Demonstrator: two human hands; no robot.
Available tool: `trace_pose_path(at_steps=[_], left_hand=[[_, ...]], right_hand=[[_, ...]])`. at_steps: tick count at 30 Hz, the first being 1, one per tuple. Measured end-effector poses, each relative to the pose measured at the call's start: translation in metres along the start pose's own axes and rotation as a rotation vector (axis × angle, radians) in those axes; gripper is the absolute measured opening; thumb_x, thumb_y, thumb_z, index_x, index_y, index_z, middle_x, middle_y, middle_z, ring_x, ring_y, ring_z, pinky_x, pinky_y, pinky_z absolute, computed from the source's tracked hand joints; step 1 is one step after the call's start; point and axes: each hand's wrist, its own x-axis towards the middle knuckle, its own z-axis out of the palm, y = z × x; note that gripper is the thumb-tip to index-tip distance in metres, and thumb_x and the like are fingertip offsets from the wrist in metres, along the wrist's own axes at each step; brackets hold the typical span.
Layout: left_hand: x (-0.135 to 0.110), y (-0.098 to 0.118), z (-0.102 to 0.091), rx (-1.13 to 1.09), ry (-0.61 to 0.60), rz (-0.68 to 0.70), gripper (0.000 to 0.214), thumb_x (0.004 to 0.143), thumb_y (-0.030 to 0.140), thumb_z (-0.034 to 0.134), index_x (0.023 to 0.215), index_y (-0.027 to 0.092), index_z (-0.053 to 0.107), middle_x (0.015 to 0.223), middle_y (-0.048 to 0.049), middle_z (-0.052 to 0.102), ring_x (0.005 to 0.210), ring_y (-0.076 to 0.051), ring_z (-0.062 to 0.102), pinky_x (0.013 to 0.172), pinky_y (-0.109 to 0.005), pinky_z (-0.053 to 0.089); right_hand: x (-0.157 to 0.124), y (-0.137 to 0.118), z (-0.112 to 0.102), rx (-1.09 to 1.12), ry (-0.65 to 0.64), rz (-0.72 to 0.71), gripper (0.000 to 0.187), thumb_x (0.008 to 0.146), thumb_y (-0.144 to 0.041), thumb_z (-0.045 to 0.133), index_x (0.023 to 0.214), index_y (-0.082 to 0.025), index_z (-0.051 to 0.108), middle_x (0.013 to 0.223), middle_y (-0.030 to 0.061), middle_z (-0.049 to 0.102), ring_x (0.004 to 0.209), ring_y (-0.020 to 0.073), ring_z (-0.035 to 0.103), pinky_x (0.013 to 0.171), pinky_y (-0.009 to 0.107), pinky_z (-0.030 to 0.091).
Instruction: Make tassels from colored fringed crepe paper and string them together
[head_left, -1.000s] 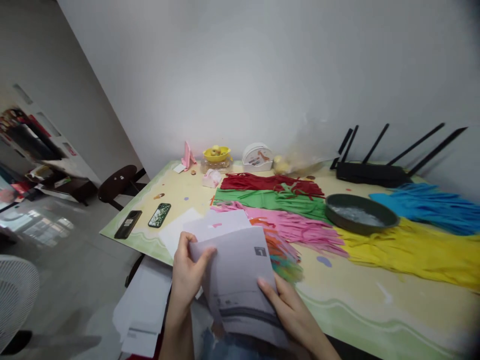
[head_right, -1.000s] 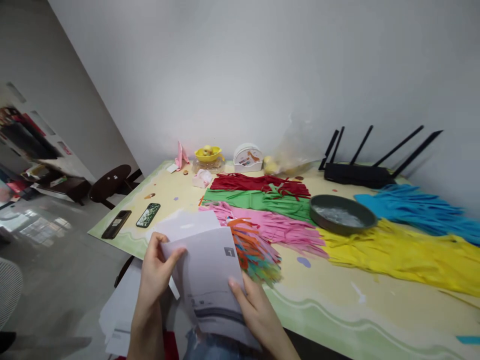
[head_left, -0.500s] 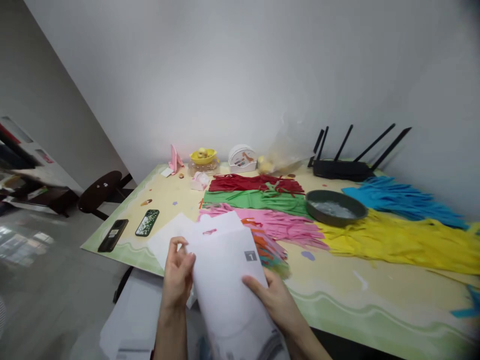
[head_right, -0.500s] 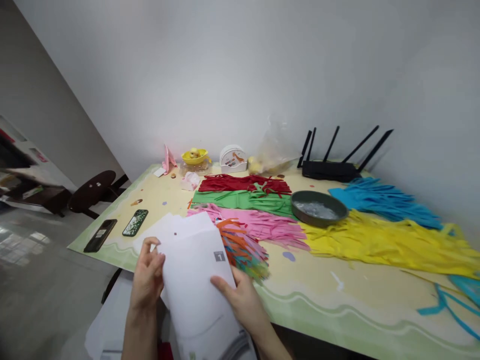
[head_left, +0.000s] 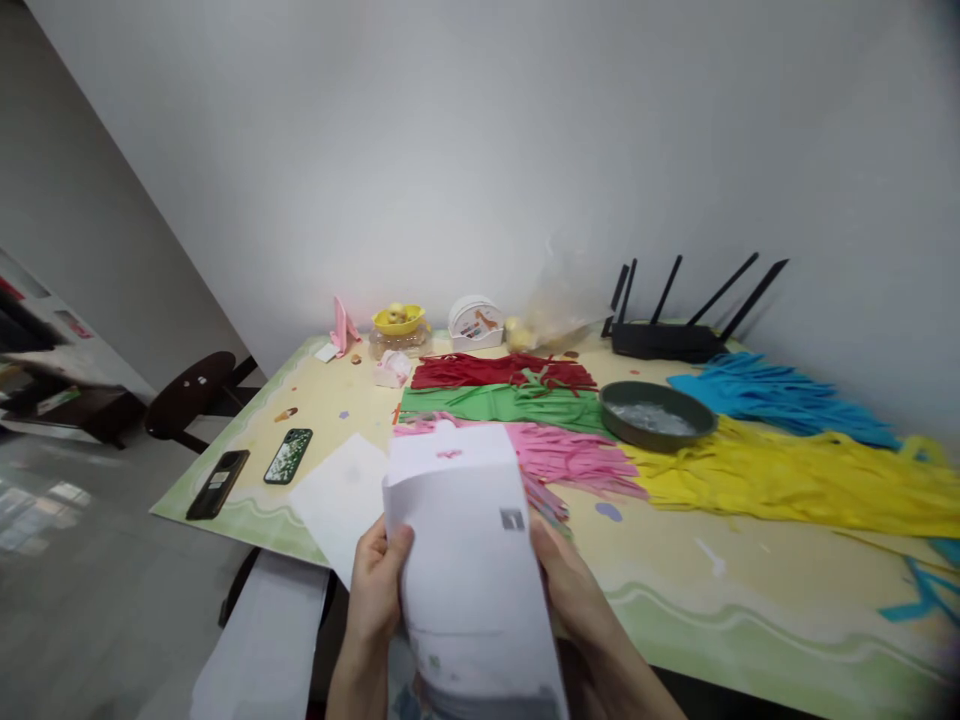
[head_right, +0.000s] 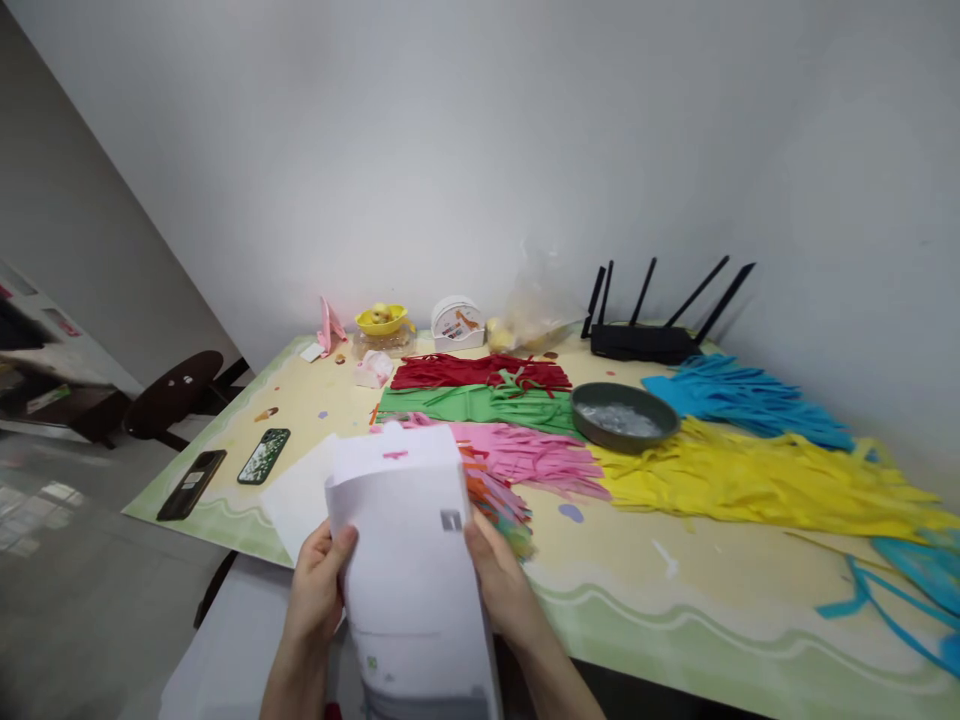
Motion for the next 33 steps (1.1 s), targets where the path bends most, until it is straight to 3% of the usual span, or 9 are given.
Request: trace_pose_path(at_steps=[3, 7, 12, 18, 21, 24, 28, 33], left_hand=[[0.002, -0.002, -0.001, -0.021, 0.016, -0.055, 0.047, 0.066, 0.053, 0.074, 0.082, 0.010, 0.069, 0.064, -0.0047, 0.067, 0.055, -0.014, 0.056, 0.051, -0.022, 0.043], [0.005, -0.008, -0.003, 0.041, 0.105, 0.006, 0.053, 0.072, 0.062, 0.064, 0.065, 0.009, 0.064, 0.055, -0.0027, 0.060, 0.051, -0.010, 0.047, 0.048, -0.020, 0.036], [0.006, -0.011, -0.006, 0.115, 0.048, 0.050, 0.052, 0.080, 0.059, 0.057, 0.063, 0.011, 0.060, 0.056, -0.0013, 0.055, 0.052, -0.010, 0.043, 0.050, -0.021, 0.034], [0.005, 0.003, 0.005, 0.246, 0.087, 0.274, 0.033, 0.084, 0.047, 0.058, 0.084, 0.015, 0.062, 0.070, 0.0005, 0.056, 0.065, -0.012, 0.048, 0.060, -0.020, 0.038], [0.008, 0.005, 0.004, 0.265, 0.173, 0.319, 0.035, 0.084, 0.048, 0.059, 0.071, 0.014, 0.057, 0.065, 0.0026, 0.049, 0.061, -0.010, 0.041, 0.057, -0.019, 0.035], [0.012, 0.001, 0.001, 0.205, 0.152, 0.270, 0.039, 0.082, 0.050, 0.059, 0.068, 0.015, 0.054, 0.064, 0.0026, 0.047, 0.060, -0.010, 0.038, 0.056, -0.019, 0.033], [0.009, -0.004, 0.003, 0.123, 0.104, 0.210, 0.041, 0.082, 0.054, 0.057, 0.066, 0.016, 0.052, 0.065, 0.0020, 0.047, 0.061, -0.011, 0.039, 0.057, -0.021, 0.034], [-0.003, -0.011, 0.008, 0.442, 0.189, 0.362, 0.042, 0.087, 0.051, 0.050, 0.061, 0.019, 0.044, 0.059, 0.0037, 0.038, 0.058, -0.012, 0.035, 0.055, -0.021, 0.031]], right_hand=[[0.000, -0.006, 0.001, 0.136, -0.036, 0.115, 0.060, 0.080, -0.066, 0.053, 0.112, -0.017, 0.064, 0.099, 0.0127, 0.072, 0.081, 0.0293, 0.069, 0.068, 0.039, 0.055], [-0.001, -0.006, 0.004, -0.002, 0.079, 0.066, 0.052, 0.078, -0.062, 0.059, 0.101, -0.016, 0.068, 0.088, 0.0117, 0.072, 0.076, 0.0276, 0.066, 0.062, 0.035, 0.053], [-0.001, -0.009, -0.001, -0.033, 0.136, 0.090, 0.063, 0.078, -0.075, 0.044, 0.086, -0.016, 0.068, 0.077, 0.0102, 0.069, 0.066, 0.0238, 0.062, 0.061, 0.034, 0.051], [-0.005, -0.021, 0.002, -0.341, 0.211, -0.161, 0.053, 0.082, -0.066, 0.046, 0.055, -0.021, 0.046, 0.051, 0.0020, 0.050, 0.049, 0.0163, 0.046, 0.048, 0.027, 0.038], [-0.008, -0.023, 0.006, -0.298, 0.174, -0.151, 0.053, 0.087, -0.064, 0.040, 0.057, -0.021, 0.046, 0.052, 0.0018, 0.050, 0.049, 0.0162, 0.047, 0.046, 0.027, 0.037], [-0.008, -0.027, 0.006, -0.249, 0.095, -0.145, 0.050, 0.091, -0.059, 0.036, 0.065, -0.020, 0.052, 0.058, 0.0029, 0.056, 0.052, 0.0169, 0.051, 0.047, 0.027, 0.041], [-0.005, -0.036, 0.003, -0.430, 0.178, -0.306, 0.047, 0.093, -0.054, 0.037, 0.060, -0.021, 0.046, 0.054, 0.0015, 0.052, 0.051, 0.0158, 0.049, 0.050, 0.027, 0.038], [0.002, -0.041, 0.000, -0.557, 0.366, -0.360, 0.051, 0.093, -0.057, 0.033, 0.056, -0.023, 0.039, 0.047, -0.0003, 0.045, 0.044, 0.0143, 0.042, 0.047, 0.028, 0.031]])
